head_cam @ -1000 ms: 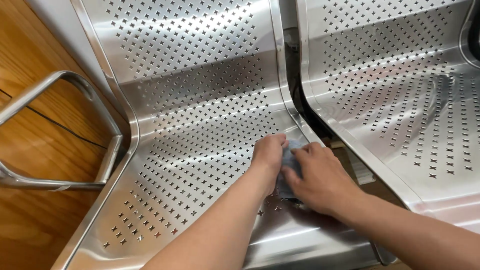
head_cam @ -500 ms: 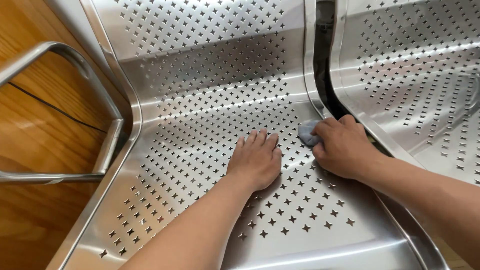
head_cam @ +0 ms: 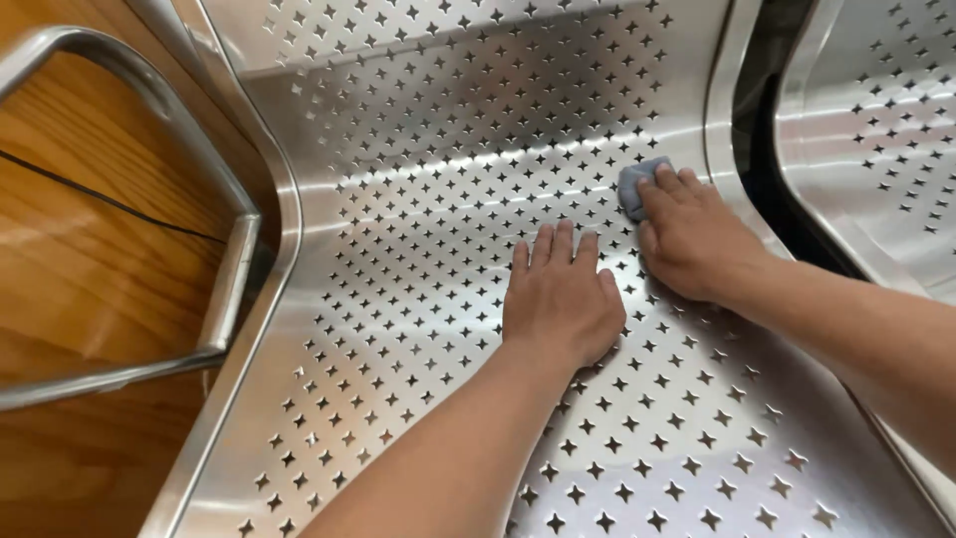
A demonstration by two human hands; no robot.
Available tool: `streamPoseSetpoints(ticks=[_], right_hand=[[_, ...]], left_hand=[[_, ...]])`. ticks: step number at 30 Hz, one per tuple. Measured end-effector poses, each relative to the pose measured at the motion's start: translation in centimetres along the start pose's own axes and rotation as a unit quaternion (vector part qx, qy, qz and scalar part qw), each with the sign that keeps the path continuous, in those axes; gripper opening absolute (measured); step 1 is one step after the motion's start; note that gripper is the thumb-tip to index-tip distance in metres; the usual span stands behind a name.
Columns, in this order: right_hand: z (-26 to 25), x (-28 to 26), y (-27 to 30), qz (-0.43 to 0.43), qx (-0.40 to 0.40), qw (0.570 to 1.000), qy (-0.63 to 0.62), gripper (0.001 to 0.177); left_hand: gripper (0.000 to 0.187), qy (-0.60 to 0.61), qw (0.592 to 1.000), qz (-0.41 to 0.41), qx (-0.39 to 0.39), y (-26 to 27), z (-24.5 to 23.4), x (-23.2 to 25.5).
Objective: Clean the metal bench with a cloth.
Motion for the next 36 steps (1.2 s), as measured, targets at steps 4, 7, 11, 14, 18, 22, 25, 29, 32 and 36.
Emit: streamPoseSetpoints(ticks=[4,7,11,14,18,22,25,29,32,36], right_hand=[[-1.6,-6.5,0.0,-0.059,0.042,0.993,-0.090,0.058],[-4.4,-10.5,0.0,-0.127,0.017,0.978,-0.164,0.053],[-5.1,-10.1,0.4,-0.208,-0.021,0.946,-0.248,0.045],[-4.2,-3.4,0.0,-0.119,0.012,0.973,-0.198,0.051],[-4.4,-2.5,-0.7,-0.049,-0.002,0.991,-0.128,0.060],[-4.0,-8.6,-3.6,-0.102,0.043,0.985,-0.129,0.060],[-4.0,-16.1,-6.8,-0.178,0.079,0.971,-0.139,0.061],[-4.8,-24.8,-9.5,-0.283,0.090,0.942,-0.154,0.059],[-3.7,-24.1,-9.6,-0.301,0.087,0.935,-0.167,0.062],[-3.7,-14.9,-7.2,-0.271,0.113,0.936,-0.193,0.062]], left_hand=[[0.056,0.021,0.994,-0.060,0.090,-1.0,-1.1,-5.9],[0.052,0.030,0.987,-0.084,0.136,-0.7,-3.7,-9.9],[0.048,0.046,0.987,-0.052,0.144,0.3,-5.7,-13.1],[0.048,0.057,0.990,0.000,0.133,0.4,-6.5,-14.5],[0.046,0.082,0.987,0.031,0.135,1.3,-7.1,-16.1],[0.039,0.126,0.977,-0.018,0.173,2.5,-8.8,-17.6],[0.037,0.141,0.966,-0.077,0.201,3.9,-10.5,-18.4],[0.035,0.128,0.960,-0.081,0.235,4.6,-10.7,-19.0],[0.035,0.102,0.963,-0.052,0.246,4.7,-10.4,-19.1],[0.036,0.067,0.967,0.002,0.245,3.9,-9.6,-19.2]])
Point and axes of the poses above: each hand's wrist, its own y-axis away from the middle knuckle, its own z-axis out of the palm, x = y × z, the point moved 4 cm from there along -y, towards the middle knuckle, and after that the axes turned 8 degrees about y, right-handed, at the moved point
